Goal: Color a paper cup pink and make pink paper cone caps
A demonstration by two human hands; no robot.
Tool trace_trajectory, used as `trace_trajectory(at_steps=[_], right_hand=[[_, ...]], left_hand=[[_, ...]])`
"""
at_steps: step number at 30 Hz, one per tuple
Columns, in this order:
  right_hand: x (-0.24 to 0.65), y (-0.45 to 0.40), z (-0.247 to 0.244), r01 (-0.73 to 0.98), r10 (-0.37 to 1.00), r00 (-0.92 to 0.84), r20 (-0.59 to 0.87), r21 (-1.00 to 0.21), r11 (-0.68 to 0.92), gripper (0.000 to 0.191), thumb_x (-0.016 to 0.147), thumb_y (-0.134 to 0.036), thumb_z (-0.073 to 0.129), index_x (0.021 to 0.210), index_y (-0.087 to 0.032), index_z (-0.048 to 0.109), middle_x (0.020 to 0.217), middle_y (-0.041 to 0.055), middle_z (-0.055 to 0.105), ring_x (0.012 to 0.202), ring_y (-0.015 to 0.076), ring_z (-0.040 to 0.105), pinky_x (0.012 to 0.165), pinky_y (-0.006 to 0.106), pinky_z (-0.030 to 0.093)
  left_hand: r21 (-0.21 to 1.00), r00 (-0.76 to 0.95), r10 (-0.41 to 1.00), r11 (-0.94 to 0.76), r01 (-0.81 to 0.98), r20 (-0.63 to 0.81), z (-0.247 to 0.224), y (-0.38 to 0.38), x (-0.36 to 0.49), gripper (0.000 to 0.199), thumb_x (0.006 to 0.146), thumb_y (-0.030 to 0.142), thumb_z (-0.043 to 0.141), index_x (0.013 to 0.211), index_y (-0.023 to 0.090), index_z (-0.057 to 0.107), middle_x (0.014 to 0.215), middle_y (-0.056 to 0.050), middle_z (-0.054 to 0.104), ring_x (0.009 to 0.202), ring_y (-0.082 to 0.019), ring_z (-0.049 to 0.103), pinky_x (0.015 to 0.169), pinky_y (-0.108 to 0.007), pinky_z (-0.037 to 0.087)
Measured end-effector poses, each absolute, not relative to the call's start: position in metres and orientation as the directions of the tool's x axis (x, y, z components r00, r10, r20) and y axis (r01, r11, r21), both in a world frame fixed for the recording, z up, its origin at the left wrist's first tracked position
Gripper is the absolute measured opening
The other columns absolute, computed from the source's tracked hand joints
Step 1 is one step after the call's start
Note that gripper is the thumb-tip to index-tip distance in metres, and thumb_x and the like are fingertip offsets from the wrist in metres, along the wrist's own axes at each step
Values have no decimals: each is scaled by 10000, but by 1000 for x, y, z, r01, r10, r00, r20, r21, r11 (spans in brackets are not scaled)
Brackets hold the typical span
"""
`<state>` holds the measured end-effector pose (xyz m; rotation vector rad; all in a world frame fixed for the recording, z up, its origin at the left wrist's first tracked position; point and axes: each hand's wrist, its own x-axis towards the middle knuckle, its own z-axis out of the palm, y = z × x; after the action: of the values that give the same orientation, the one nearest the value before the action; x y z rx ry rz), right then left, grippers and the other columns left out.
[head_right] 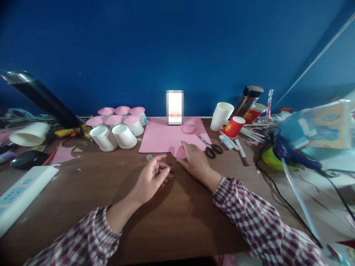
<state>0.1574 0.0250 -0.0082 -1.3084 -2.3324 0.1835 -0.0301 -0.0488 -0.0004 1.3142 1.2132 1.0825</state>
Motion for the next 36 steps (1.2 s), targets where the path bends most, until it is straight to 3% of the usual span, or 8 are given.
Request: trace_trajectory(at_steps=[5,10,19,27,31,36], right_hand=[[165,28,-5,812,850,-408,332,-293,504,503,868,-344,601,1307,-118,505,1063,163,672,1012,329,597,889,459,476],[167,29,-7,810,825,-448,345,-233,538,565,836,-359,649,1316,-102,500,1190,199,628,1093,347,569,936,461,454],[174,25,-8,770,869,-350,349,-422,479,520,775,-225,691,1270,-172,544,1141,128,658,1002,275,633,857,382,507],[175,22,-2,757,847,-353,397,-411,508,449,779,-218,679,1219,-187,590,1101,121,676,1018,296,621,875,415,487],[169,18,9,647,895,-308,323,-619,447,393,755,-189,683,1142,-182,617,1114,96,680,1018,267,631,892,382,483],[155,6,12,434,956,-269,117,-871,229,427,712,-265,750,1104,-170,611,1045,63,685,957,233,636,855,357,504]], left_hand=[[994,104,994,15,107,-26,1,-49,-30,471,860,354,583,1263,160,435,904,-41,614,676,-116,588,610,-255,511],[993,110,994,3,117,-16,-1,-48,-30,454,866,334,573,1260,153,440,904,-43,612,692,-116,585,622,-259,516],[994,101,994,32,109,-43,-2,-47,-31,414,861,343,576,1218,154,482,895,-45,621,645,-106,589,555,-229,495],[996,105,994,25,86,-34,-2,-48,-30,380,852,323,588,1182,150,511,886,-43,616,688,-112,588,596,-242,523],[997,97,995,28,69,-35,1,-48,-29,340,845,298,588,1146,154,527,890,-43,611,684,-111,587,579,-236,523],[999,59,997,-42,23,41,0,-48,-29,451,802,297,662,1204,184,492,1106,-90,605,874,-148,620,684,-265,559]])
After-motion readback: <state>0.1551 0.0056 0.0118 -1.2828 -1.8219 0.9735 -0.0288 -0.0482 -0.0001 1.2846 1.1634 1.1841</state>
